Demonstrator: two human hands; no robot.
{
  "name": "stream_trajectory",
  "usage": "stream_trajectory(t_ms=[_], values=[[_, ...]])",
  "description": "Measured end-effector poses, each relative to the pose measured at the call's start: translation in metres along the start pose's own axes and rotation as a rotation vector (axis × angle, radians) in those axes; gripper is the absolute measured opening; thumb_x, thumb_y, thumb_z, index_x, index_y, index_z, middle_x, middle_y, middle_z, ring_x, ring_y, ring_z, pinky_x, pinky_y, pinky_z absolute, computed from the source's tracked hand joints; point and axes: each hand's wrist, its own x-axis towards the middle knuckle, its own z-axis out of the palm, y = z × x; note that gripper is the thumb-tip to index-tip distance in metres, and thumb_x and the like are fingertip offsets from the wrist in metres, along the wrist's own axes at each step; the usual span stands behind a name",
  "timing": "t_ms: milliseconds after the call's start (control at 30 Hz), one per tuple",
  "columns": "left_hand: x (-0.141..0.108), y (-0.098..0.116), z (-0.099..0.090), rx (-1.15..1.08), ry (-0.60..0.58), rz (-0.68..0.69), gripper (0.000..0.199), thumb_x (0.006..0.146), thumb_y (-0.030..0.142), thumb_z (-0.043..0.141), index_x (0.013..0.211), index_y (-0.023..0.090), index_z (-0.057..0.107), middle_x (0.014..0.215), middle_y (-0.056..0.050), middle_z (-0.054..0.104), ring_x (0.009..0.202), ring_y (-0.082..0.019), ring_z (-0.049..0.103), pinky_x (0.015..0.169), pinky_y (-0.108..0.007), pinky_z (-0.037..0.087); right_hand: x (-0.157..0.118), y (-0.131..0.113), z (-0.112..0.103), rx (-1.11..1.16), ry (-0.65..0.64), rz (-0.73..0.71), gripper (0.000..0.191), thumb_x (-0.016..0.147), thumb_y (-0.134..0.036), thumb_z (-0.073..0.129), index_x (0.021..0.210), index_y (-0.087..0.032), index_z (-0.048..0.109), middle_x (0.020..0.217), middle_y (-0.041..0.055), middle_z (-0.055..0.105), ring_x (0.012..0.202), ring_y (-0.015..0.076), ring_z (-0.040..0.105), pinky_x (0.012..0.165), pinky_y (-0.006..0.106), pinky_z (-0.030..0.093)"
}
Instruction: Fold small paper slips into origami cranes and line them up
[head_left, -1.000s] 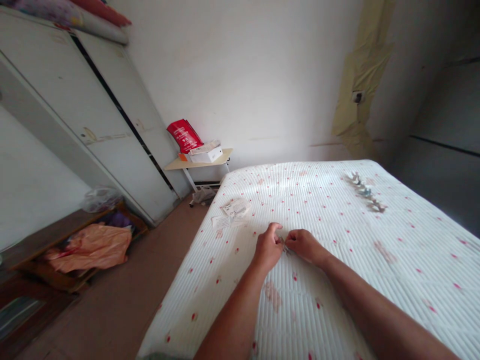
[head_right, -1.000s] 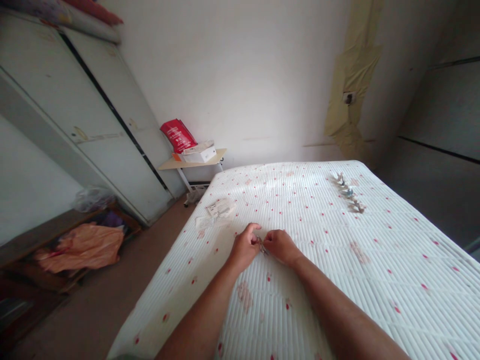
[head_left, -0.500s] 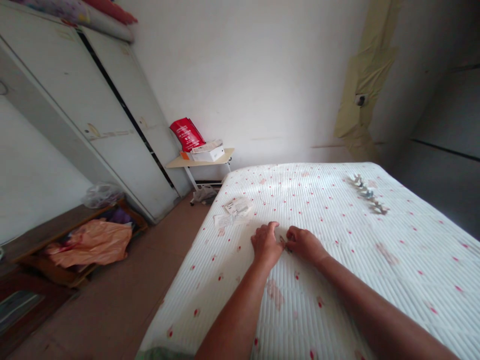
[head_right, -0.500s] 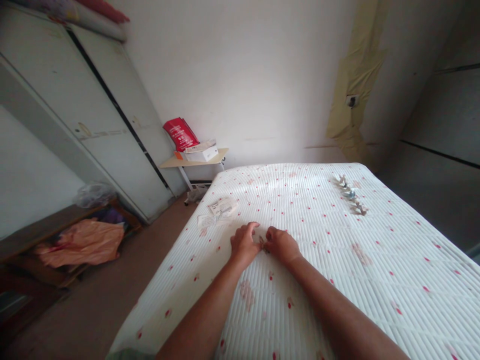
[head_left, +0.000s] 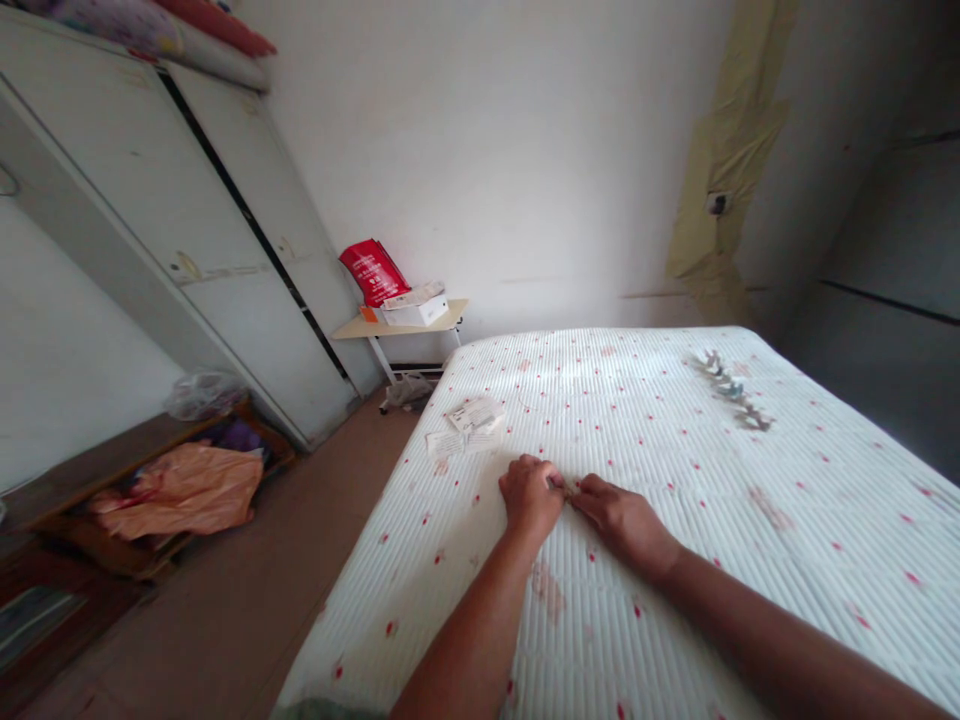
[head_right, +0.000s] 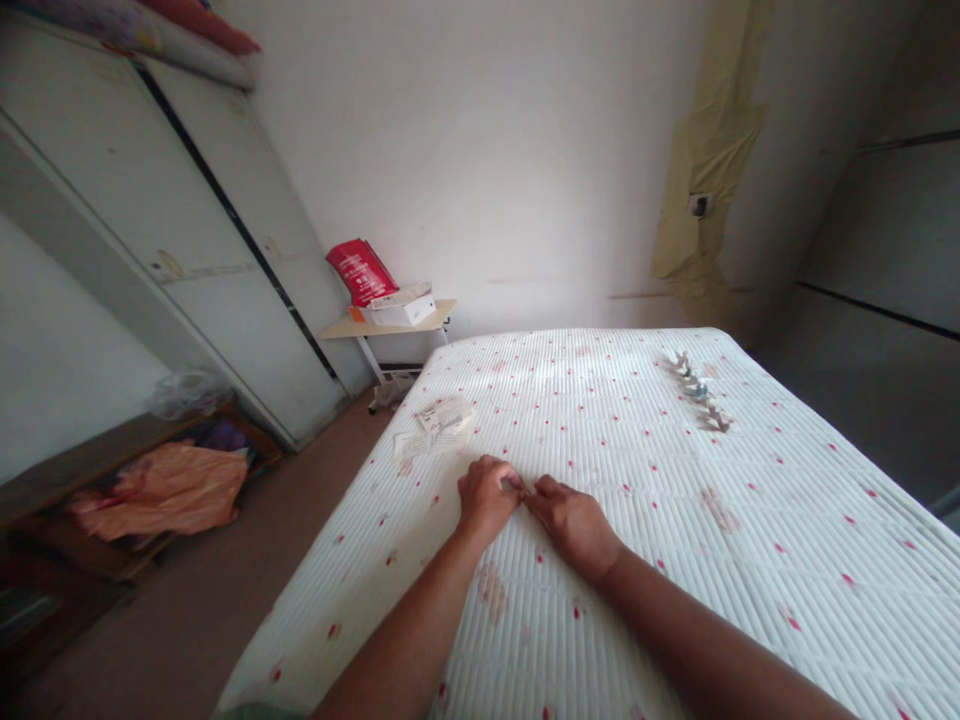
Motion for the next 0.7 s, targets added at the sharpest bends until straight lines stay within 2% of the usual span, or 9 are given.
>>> stream_trajectory(t_ms=[167,300,433,500,567,700], values=[[0.003,0.001,0.0,0.002,-0.002,-0.025,0.003,0.065,0.025,0.067,0.067,0.025,0.065,0.087,0.001,0.059,0.092,-0.018,0.051,0.078,-0.03,0.035,-0.005,-0.003,-0.009,-0.113,-0.008,-0.157,0.021,0.088,-0.014,0.04,0.093,-0.016,0.06,0.09,0.0066,0.059,0.074,0.0151,0.056,0.056,0.023,0.044],[-0.001,0.0,0.001,-0.011,0.041,0.025,0.003,0.065,0.023,0.066,0.068,0.024,0.066,0.085,0.001,0.059,0.089,-0.018,0.051,0.078,-0.031,0.036,-0.007,-0.004,-0.012,-0.141,-0.02,-0.175,0.02,0.088,-0.014,0.041,0.096,-0.016,0.059,0.091,0.0069,0.059,0.074,0.0153,0.055,0.056,0.023,0.044],[-0.013,-0.007,-0.003,-0.015,0.067,0.21,0.014,0.071,0.015,0.06,0.077,0.026,0.067,0.086,0.0,0.059,0.09,-0.016,0.05,0.081,-0.031,0.036,-0.007,-0.005,-0.01,-0.147,-0.018,-0.129,0.021,0.086,-0.013,0.044,0.101,-0.017,0.058,0.089,0.0065,0.059,0.073,0.0153,0.055,0.055,0.022,0.042],[-0.021,-0.011,-0.008,0.02,0.035,0.335,0.026,0.073,0.009,0.055,0.087,0.027,0.067,0.088,-0.001,0.058,0.09,-0.016,0.048,0.081,-0.031,0.037,-0.007,-0.005,-0.008,-0.13,-0.024,-0.118,0.021,0.085,-0.013,0.045,0.1,-0.017,0.059,0.088,0.0061,0.059,0.072,0.0149,0.055,0.054,0.022,0.042],[-0.027,-0.014,-0.013,0.096,-0.006,0.428,0.029,0.075,0.01,0.052,0.094,0.027,0.065,0.09,-0.002,0.056,0.09,-0.017,0.047,0.079,-0.032,0.037,-0.007,-0.003,-0.007,-0.098,-0.03,-0.108,0.02,0.085,-0.013,0.045,0.097,-0.018,0.061,0.087,0.0058,0.059,0.071,0.0146,0.055,0.054,0.021,0.041],[-0.033,-0.013,-0.019,0.254,-0.03,0.473,0.024,0.083,0.019,0.046,0.099,0.027,0.062,0.089,-0.004,0.054,0.09,-0.019,0.046,0.076,-0.034,0.037,-0.006,0.005,-0.01,0.047,-0.052,-0.061,0.025,0.084,-0.01,0.042,0.09,-0.021,0.064,0.085,0.0037,0.059,0.074,0.0137,0.057,0.058,0.02,0.042]])
